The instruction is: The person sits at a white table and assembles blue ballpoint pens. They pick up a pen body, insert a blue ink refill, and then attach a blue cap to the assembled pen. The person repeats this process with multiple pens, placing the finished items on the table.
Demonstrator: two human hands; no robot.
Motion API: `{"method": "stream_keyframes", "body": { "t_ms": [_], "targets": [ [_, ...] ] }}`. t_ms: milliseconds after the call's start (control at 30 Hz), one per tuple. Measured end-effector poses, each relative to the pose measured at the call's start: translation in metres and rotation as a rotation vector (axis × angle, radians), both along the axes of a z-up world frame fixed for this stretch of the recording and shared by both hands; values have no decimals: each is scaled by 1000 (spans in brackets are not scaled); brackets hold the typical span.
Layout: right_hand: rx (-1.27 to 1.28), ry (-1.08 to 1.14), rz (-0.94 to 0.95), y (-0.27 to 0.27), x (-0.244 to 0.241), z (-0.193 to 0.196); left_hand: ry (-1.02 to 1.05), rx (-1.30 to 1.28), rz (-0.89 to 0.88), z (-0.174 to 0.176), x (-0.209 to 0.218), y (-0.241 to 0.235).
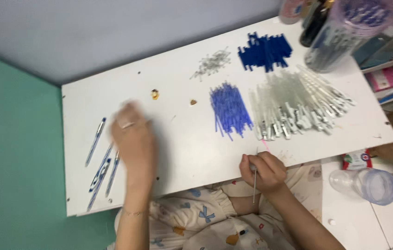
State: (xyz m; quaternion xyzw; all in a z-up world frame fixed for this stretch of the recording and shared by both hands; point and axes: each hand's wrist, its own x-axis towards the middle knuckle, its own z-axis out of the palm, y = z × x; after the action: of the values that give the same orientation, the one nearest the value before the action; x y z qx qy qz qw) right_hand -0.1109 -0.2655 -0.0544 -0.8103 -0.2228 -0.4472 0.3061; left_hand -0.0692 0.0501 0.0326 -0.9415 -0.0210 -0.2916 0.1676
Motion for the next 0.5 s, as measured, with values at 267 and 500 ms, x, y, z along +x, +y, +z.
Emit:
{"method": "stream_keyframes", "body": {
  "t_ms": [267, 500],
  "targets": [
    [94, -5, 91, 3, 3, 8, 81, -435, 359, -57, -106, 90],
    [99, 42, 49, 0, 0, 0, 38, -398, 208, -34, -93, 63]
  ]
}}
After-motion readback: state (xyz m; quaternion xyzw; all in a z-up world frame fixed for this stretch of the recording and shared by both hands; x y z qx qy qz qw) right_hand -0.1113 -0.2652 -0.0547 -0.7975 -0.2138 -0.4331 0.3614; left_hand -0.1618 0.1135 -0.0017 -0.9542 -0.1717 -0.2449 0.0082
